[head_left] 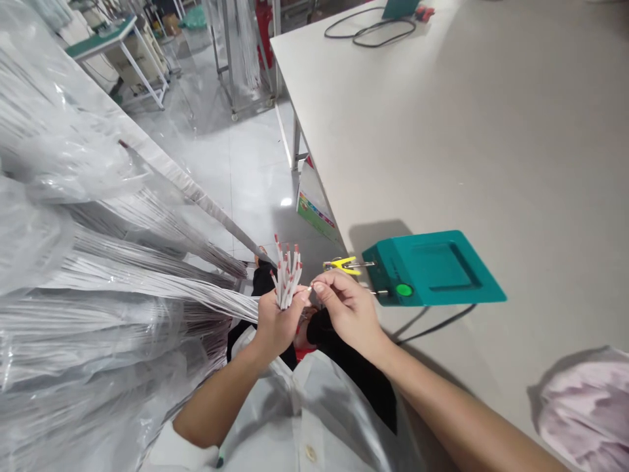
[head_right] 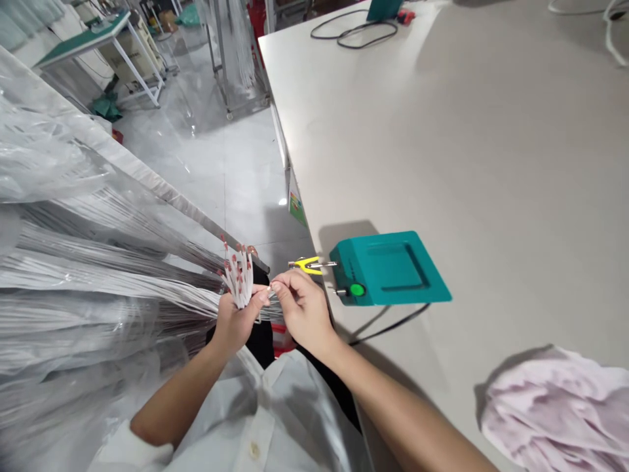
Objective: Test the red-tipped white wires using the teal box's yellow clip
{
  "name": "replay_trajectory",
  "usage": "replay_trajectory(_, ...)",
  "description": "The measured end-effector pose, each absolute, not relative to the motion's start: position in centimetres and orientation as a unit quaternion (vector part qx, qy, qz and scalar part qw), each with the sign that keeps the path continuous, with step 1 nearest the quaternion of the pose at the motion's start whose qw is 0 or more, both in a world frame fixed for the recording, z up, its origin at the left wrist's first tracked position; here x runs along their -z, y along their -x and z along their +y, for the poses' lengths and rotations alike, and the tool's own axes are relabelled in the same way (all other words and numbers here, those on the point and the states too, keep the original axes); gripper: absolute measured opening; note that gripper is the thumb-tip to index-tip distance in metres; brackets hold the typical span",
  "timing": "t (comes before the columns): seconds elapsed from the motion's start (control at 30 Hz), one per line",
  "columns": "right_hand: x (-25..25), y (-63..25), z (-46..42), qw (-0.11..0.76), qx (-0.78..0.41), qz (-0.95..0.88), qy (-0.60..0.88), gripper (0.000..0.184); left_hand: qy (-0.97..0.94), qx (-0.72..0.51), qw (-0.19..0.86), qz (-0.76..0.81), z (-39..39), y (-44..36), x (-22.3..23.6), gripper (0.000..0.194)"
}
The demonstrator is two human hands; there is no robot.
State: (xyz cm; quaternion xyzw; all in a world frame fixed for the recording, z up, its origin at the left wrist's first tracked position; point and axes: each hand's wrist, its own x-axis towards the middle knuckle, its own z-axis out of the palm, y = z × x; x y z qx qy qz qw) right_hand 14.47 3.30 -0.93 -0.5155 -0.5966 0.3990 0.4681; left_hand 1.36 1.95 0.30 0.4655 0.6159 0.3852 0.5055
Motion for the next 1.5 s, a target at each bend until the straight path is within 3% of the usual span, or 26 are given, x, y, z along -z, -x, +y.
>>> replay_trajectory(0.43,0.5,-16.4,3.9,0.49,-0.379,-0.616,0.486,0.017,-0.467,-0.366,0.515,0.618,2.0,-0.8,-0.8,0.023)
replay_trajectory(0.73,-0.9,-17.7,5.1,0.363,-0.461,-0.719,0.373,0.011,-0.57,-0.31,0.544,0.532,2.5,0.1,-1.0,0.025)
replay_trajectory(0.83,-0.7,-17.9,5.3,0.348,-0.56,-0.673,0.334,0.01,-0.552,-0.308,0.576,0.518,2.6,0.4,-1.0,0.025)
replay_trajectory(1.03,0.3,-16.0,4.3,0.417,-0.745,-0.426,0.299,0.011,-0.413,-0.347,0.693,0.479,2.3,0.7,-0.1,0.03)
replay_trajectory(1.23,1.1,-14.6,3.7,0.441,-0.774,-0.329,0.314,0.016,-0.375,-0.369,0.696,0.489,2.5,0.0,-0.6,0.033)
replay_trajectory(1.5,1.4,-14.1,3.0,0.463,-0.763,-0.269,0.361,0.023,-0.47,-0.331,0.603,0.553,2.3,-0.3,-1.6,0.027)
